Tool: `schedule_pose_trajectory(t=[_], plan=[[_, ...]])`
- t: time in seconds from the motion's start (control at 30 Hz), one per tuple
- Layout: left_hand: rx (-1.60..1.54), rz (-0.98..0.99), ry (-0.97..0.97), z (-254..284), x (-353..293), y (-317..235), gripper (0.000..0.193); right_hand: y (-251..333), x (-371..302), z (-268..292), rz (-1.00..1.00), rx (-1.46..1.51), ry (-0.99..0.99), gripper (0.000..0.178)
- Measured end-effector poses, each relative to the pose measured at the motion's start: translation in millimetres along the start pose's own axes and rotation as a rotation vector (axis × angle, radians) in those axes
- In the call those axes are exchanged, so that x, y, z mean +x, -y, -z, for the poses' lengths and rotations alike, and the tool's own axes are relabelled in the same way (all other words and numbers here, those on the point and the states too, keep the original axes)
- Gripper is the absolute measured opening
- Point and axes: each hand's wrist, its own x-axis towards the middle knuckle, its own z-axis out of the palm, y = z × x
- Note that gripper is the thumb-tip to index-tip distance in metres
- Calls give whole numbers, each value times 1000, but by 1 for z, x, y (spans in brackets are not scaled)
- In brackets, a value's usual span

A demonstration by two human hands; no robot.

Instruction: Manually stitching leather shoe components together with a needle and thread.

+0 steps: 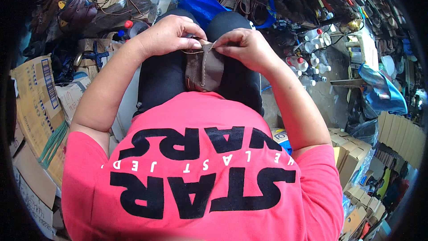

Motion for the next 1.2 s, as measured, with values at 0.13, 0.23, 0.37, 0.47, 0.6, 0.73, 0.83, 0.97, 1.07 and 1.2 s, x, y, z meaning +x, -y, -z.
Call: schedule_pose_trajectory(t=[0.13,0.23,0.37,0.47,0.6,0.73,0.83,0.97,1.07,1.2], plan=[[-91,8,102,5,3,4,26,-2,4,7,40,-215,78,9],[-46,-3,111,5,5,4,26,-7,6,4,1,-99,87,12],[-23,-17,58,1,8,7,23,-12,5,-9,-28,-22,-4,10],[-30,-68,13,-5,10,10,21,-9,4,-7,46,-92,-30,10],[-58,-115,-24,-12,13,9,19,-15,5,4,31,-12,57,9],[-96,-118,-47,-19,13,10,17,-16,4,6,20,17,64,10],[-93,-93,-39,-19,13,8,17,-12,4,-1,-29,79,34,12],[-115,-64,-34,-20,14,8,17,3,1,-5,96,-280,-40,14],[-120,-56,-10,-16,14,7,19,4,-5,5,124,-385,-39,13],[-193,-37,-66,-9,0,-1,24,-3,-20,30,-65,-159,-153,6]])
